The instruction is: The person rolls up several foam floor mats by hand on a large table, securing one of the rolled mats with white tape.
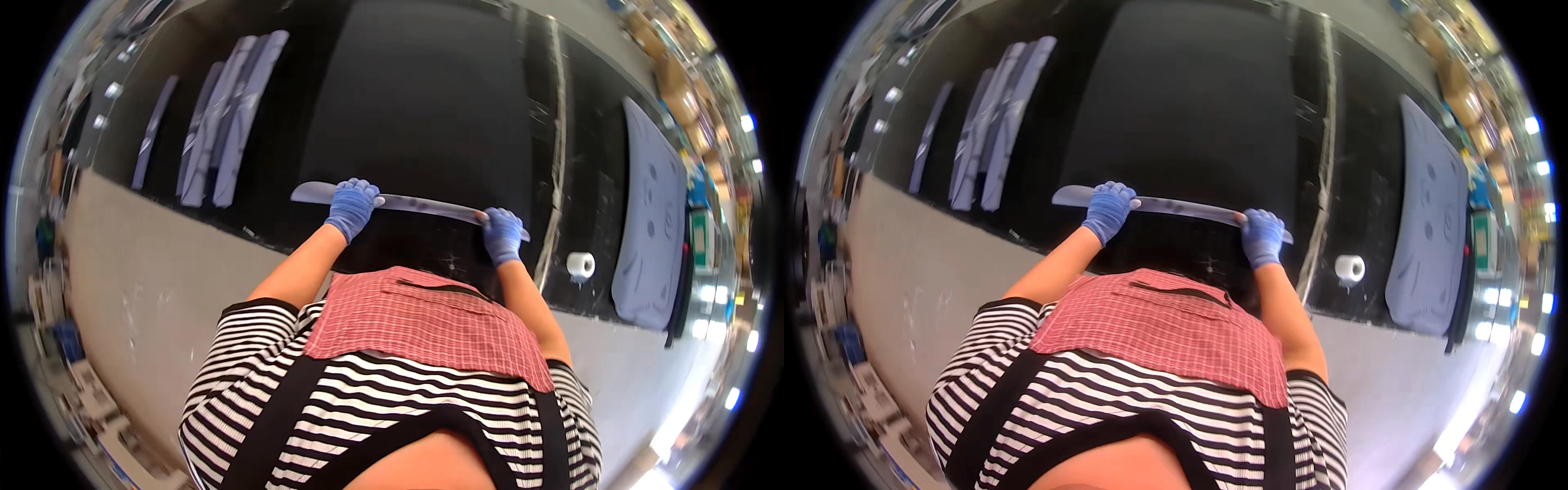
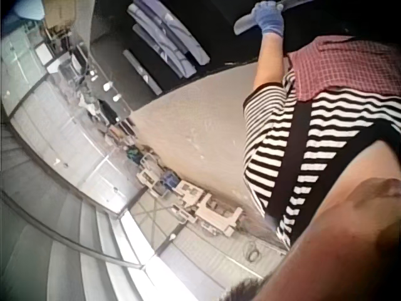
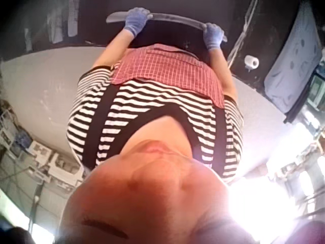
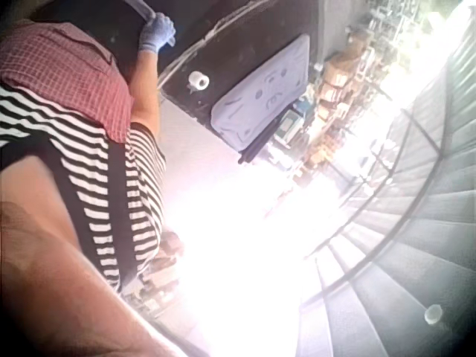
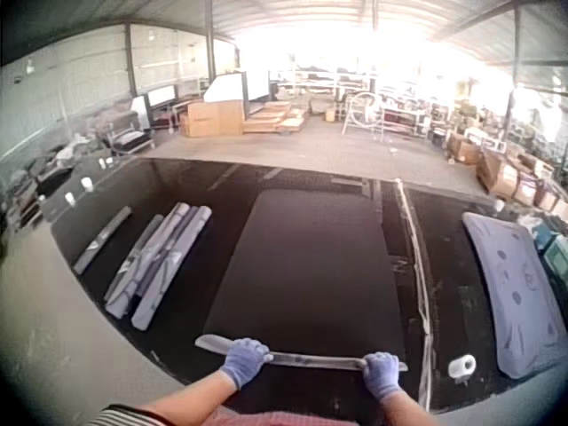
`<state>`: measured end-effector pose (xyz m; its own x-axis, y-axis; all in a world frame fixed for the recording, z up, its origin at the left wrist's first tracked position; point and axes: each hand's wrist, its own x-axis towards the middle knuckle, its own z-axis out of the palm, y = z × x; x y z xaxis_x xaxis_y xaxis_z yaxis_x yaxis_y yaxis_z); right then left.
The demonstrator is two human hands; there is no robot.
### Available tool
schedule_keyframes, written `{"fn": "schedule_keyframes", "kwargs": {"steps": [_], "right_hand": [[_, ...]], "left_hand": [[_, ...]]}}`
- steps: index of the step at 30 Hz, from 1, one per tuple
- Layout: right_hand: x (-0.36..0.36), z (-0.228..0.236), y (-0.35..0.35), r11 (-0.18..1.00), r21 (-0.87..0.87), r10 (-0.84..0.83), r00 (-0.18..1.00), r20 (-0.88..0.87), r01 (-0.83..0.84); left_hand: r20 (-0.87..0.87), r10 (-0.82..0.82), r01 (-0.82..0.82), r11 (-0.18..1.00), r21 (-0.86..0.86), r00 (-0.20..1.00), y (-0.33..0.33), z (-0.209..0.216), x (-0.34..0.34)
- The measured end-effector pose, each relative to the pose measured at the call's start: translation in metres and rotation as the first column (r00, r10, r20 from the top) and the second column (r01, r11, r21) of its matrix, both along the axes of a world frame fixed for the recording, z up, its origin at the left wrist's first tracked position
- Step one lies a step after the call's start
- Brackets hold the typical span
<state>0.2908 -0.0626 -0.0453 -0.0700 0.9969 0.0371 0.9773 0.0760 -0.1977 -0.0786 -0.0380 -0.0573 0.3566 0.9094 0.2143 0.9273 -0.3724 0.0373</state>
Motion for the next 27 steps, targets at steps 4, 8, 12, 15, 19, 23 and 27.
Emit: {"fn": "schedule_keyframes", "kwargs": {"steps": [4, 8, 12, 15, 19, 23, 27], "right_hand": [[0.003, -0.010, 0.002, 1.000, -0.016, -0.009, 1.000, -0.013, 0.009], [0.002, -0.010, 0.008, 0.999, -0.033, 0.032, 0.999, -0.017, -0.033], [0.007, 0.000, 0.010, 0.989, -0.138, -0.053, 0.995, -0.080, 0.042], [0.003, 0.017, 0.014, 0.961, -0.231, -0.197, 0.965, -0.172, 0.154], [0.021, 0.006, 0.026, 0.959, -0.268, -0.190, 0.916, -0.352, 0.096], [0.017, 0.015, 0.032, 0.948, -0.294, -0.202, 0.947, -0.248, 0.125], [0.015, 0.022, 0.034, 0.976, -0.119, -0.191, 0.978, -0.077, 0.182]], "left_hand": [[-0.094, 0.180, -0.190, 0.974, -0.119, 0.979, -0.010, 0.003, -0.031], [-0.095, 0.245, -0.261, 0.935, -0.241, 0.965, -0.013, -0.004, -0.043], [-0.065, 0.281, -0.289, 0.931, -0.223, 0.957, -0.022, 0.016, -0.048], [0.080, 0.387, -0.324, 0.853, -0.409, 0.919, -0.013, 0.025, -0.053], [0.211, 0.498, -0.278, 0.734, -0.620, 0.841, 0.009, 0.032, -0.062], [0.237, 0.451, -0.285, 0.811, -0.510, 0.860, 0.010, 0.035, -0.066], [0.183, 0.349, -0.234, 0.858, -0.457, 0.919, 0.012, 0.039, -0.059]]}}
